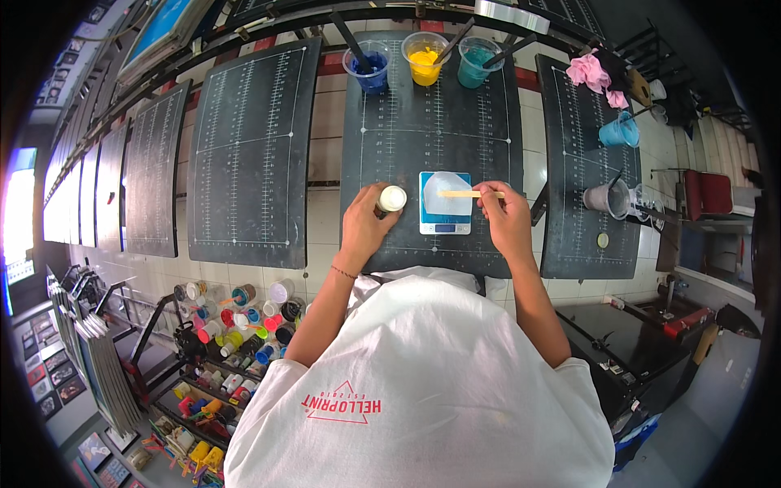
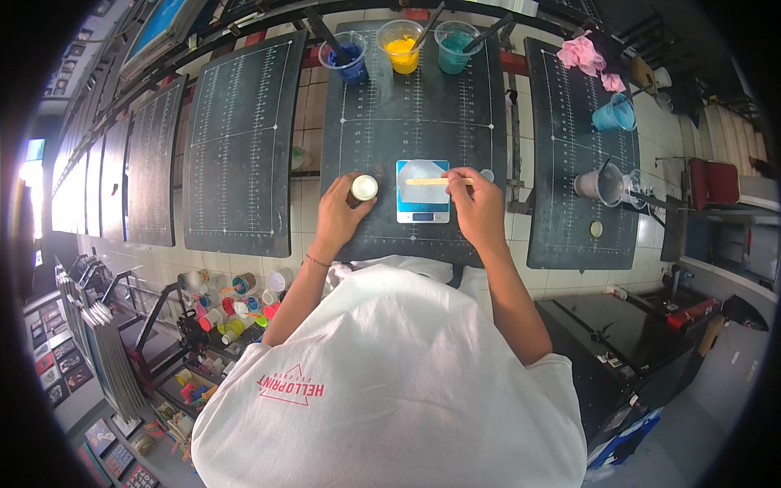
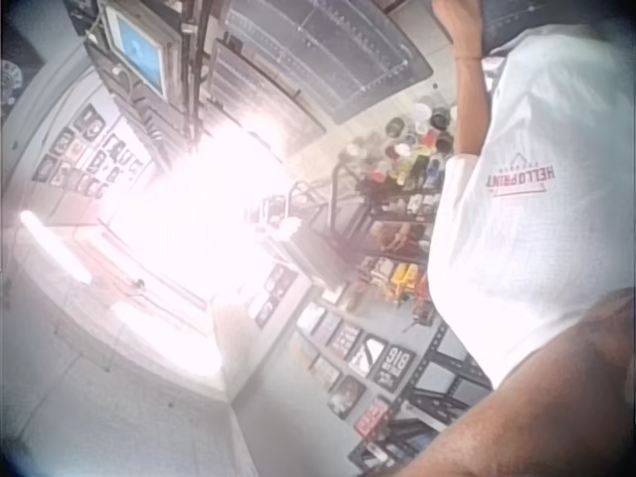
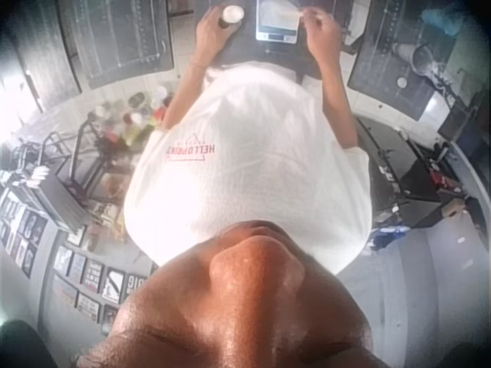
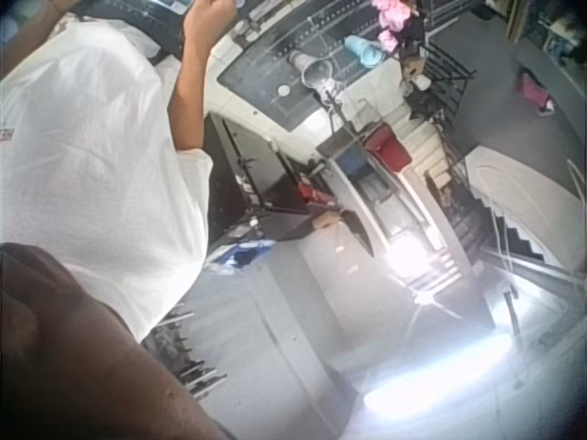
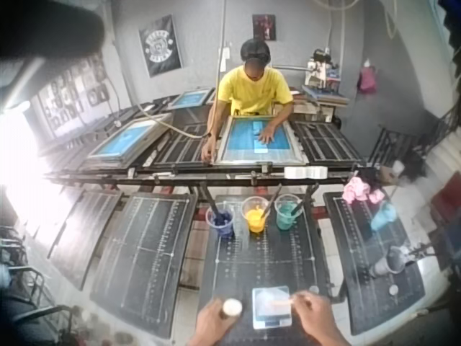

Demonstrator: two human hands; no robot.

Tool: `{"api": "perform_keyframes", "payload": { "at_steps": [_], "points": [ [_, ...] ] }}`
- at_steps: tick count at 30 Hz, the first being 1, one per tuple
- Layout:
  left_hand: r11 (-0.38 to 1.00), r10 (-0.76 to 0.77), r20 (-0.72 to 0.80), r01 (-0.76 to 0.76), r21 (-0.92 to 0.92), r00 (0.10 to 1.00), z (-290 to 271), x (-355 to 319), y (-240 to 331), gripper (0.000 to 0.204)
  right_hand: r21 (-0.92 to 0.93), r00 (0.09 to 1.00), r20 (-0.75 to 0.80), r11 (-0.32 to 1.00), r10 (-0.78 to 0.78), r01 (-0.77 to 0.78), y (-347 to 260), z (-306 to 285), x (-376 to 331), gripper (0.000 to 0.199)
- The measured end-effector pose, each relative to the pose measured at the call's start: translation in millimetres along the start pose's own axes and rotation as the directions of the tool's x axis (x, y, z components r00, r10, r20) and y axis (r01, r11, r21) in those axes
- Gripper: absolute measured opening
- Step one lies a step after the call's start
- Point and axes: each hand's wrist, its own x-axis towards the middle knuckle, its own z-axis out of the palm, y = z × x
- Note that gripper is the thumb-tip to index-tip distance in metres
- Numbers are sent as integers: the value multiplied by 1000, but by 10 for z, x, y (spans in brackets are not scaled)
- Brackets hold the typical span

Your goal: The person pours white ink into blue ink, stirs the mixture with a stick, and then uses a stick to transfer more white ink from a bottle into a cup on a digital scale.

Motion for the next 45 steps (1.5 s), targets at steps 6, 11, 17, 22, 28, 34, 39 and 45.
{"api": "perform_keyframes", "payload": {
  "at_steps": [6, 11, 17, 22, 28, 34, 39, 45],
  "points": [
    [993, 116, -15, -117, -33, 993, -33, 45, 250, 43, -3, 973, 118, 980, -197, 199, -408, 173, -99, 26],
    [989, 148, 16, -148, -21, 989, -47, 52, 347, 46, -33, 957, 160, 968, -240, 248, -411, 300, -86, 26],
    [989, 146, 35, -145, -32, 989, -53, 51, 375, 48, 157, 979, 202, 987, -2, -31, -207, 312, -45, 28],
    [992, 128, 36, -127, -24, 991, -34, 49, 354, 47, 248, 981, 180, 962, 66, -111, -193, 214, -16, 28],
    [992, 124, 38, -123, -37, 992, -7, 73, 340, 45, 313, 985, 144, 940, 97, -138, -171, 125, -2, 28],
    [996, 85, 17, -85, -42, 996, -4, 83, 300, 42, 335, 993, 65, 935, 97, -113, -40, 4, 24, 28],
    [999, 36, 10, -36, -12, 999, -23, 85, 221, 42, -78, 993, -98, 995, -63, 55, -51, -47, -28, 20],
    [998, 63, 1, -63, -7, 998, -11, 88, 219, 42, -413, 908, -22, 831, -418, 373, 123, 65, -25, 14]
  ]
}}
